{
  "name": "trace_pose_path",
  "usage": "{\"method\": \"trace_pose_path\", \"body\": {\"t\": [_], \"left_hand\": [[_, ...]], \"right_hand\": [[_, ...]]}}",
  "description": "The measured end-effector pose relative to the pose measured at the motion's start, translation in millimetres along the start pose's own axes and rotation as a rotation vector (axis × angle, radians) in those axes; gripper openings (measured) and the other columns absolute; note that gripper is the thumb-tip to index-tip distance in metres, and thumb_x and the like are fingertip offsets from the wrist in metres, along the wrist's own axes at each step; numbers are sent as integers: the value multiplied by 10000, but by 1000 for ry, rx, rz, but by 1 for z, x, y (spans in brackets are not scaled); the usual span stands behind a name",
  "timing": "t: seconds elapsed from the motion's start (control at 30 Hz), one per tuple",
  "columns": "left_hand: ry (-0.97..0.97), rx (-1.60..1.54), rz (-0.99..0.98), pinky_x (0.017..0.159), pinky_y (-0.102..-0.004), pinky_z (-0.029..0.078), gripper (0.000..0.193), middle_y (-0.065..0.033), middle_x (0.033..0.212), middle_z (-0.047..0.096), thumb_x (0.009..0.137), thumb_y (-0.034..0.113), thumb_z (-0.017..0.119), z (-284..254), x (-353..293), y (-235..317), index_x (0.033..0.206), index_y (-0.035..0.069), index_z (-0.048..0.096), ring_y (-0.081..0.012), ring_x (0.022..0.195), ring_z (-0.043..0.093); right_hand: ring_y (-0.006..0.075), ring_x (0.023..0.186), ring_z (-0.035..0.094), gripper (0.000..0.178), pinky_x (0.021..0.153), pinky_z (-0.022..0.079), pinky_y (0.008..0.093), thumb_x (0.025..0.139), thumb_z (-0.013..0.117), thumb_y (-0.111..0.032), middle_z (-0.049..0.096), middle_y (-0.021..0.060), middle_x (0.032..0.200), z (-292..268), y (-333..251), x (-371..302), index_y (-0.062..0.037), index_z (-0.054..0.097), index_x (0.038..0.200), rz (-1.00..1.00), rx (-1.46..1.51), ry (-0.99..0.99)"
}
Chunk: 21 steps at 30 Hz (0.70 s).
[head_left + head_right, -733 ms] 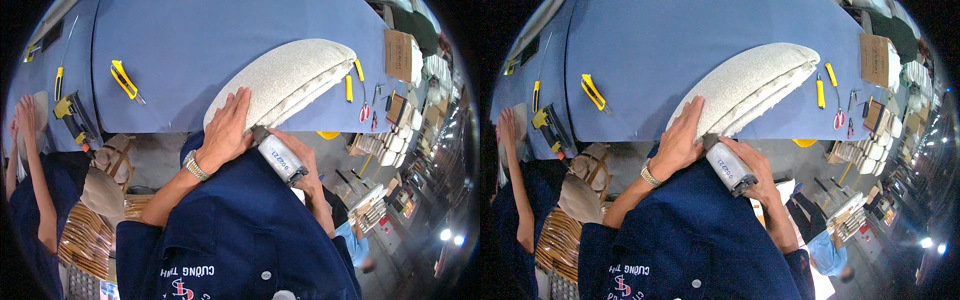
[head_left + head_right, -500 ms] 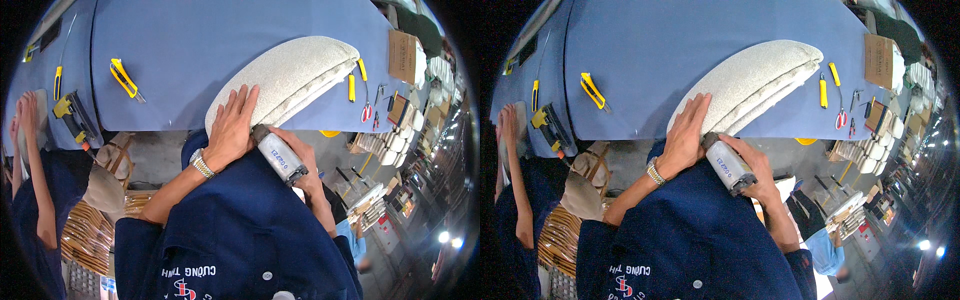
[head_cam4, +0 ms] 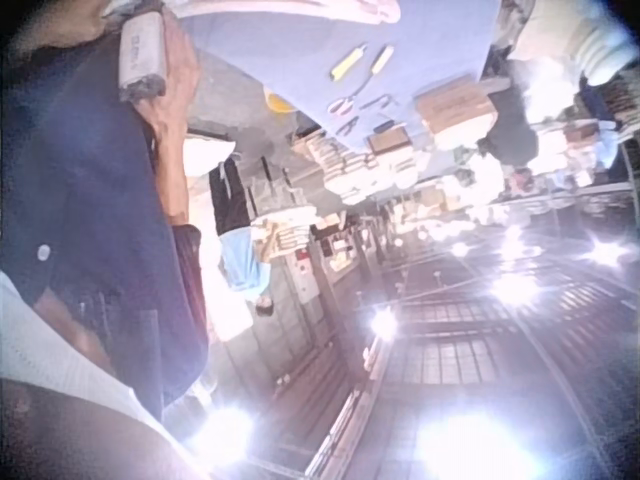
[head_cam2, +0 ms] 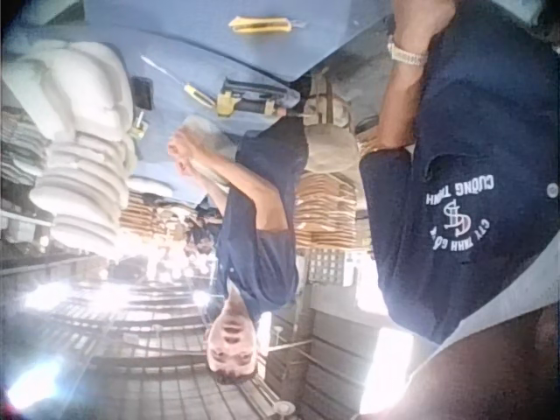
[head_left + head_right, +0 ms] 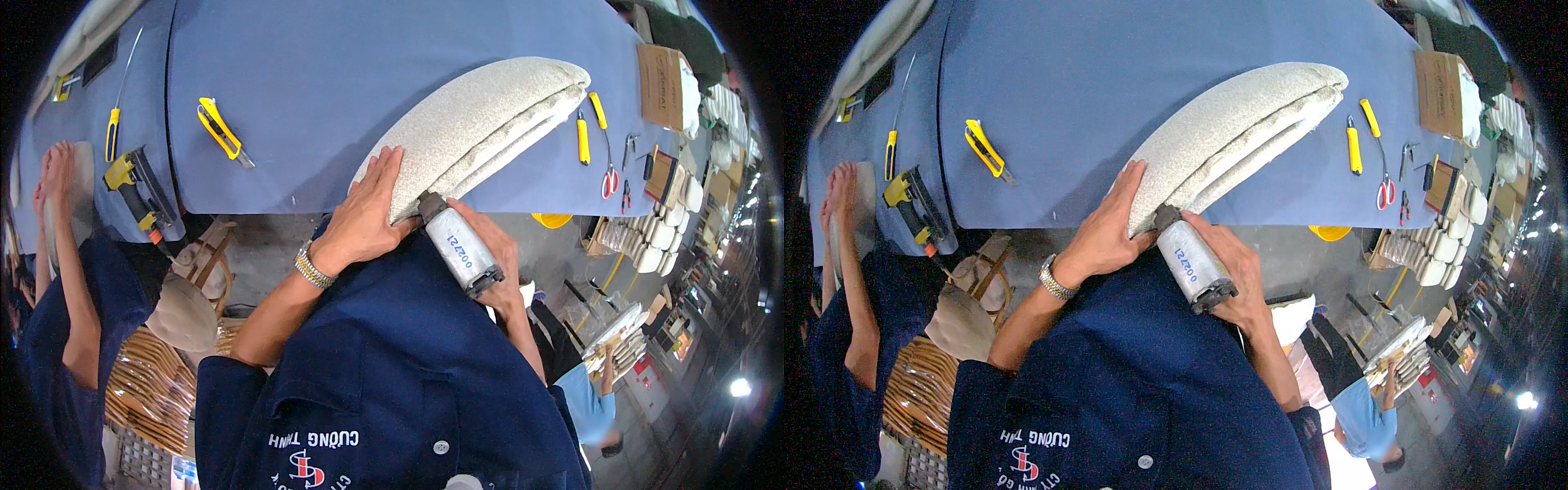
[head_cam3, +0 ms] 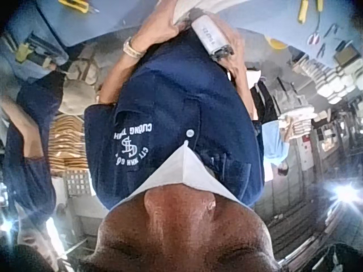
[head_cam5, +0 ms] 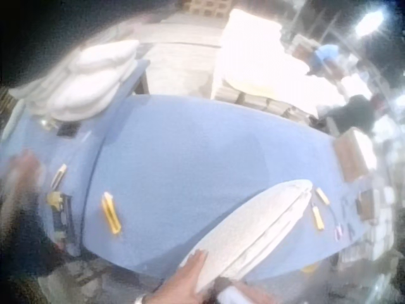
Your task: The person wraps a white fabric cover around a cushion, folds the edges, and secures it with a staple gun. They then trim excess fabric with a utility knife and use a screwdriver to tuck and adjust the edges.
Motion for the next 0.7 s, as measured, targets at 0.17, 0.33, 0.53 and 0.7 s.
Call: {"method": "trace_pose_path", "body": {"t": [0.17, 0.33, 0.53, 0.7], "left_hand": [[16, 13, 31, 1168, -593, 315, 1059, -301, 1632, 165, 809, 228, 785, 5, 0, -1, 1596, 14, 108, -451, 1514, 191], [27, 40, -10, 1230, -452, 252, 1054, -306, 1617, 208, 777, 116, 775, 6, -3, 2, 1592, 1, 117, -428, 1513, 214], [86, 24, 11, 1175, -634, 267, 1073, -294, 1634, 167, 777, 150, 794, 14, -4, -3, 1594, 14, 113, -457, 1519, 167], [52, 7, 22, 1200, -585, 252, 1042, -289, 1635, 172, 789, 128, 774, 9, -3, -6, 1591, 9, 120, -433, 1522, 184]], "right_hand": [[352, 924, 673, 710, 852, 533, 405, 724, 738, -126, 689, 189, 1106, 1, 6, -7, -85, 563, 1410, 36, 24, -56], [358, 997, 684, 698, 895, 533, 406, 730, 748, -140, 687, 186, 1160, 4, 9, -7, -92, 566, 1402, 101, 58, -127], [358, 1171, 651, 666, 984, 519, 398, 762, 750, -144, 655, 170, 1298, 13, 12, -9, -116, 565, 1401, 120, 131, -85], [356, 1155, 656, 687, 983, 521, 401, 763, 752, -148, 649, 174, 1307, 18, 7, -13, -112, 548, 1418, 95, 60, -42]]}}
Point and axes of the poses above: each hand's wrist, its own x-axis towards the middle knuckle, its own z-axis out of the palm, y = z × x, the point moved 10 cm from there along x, towards the middle knuckle
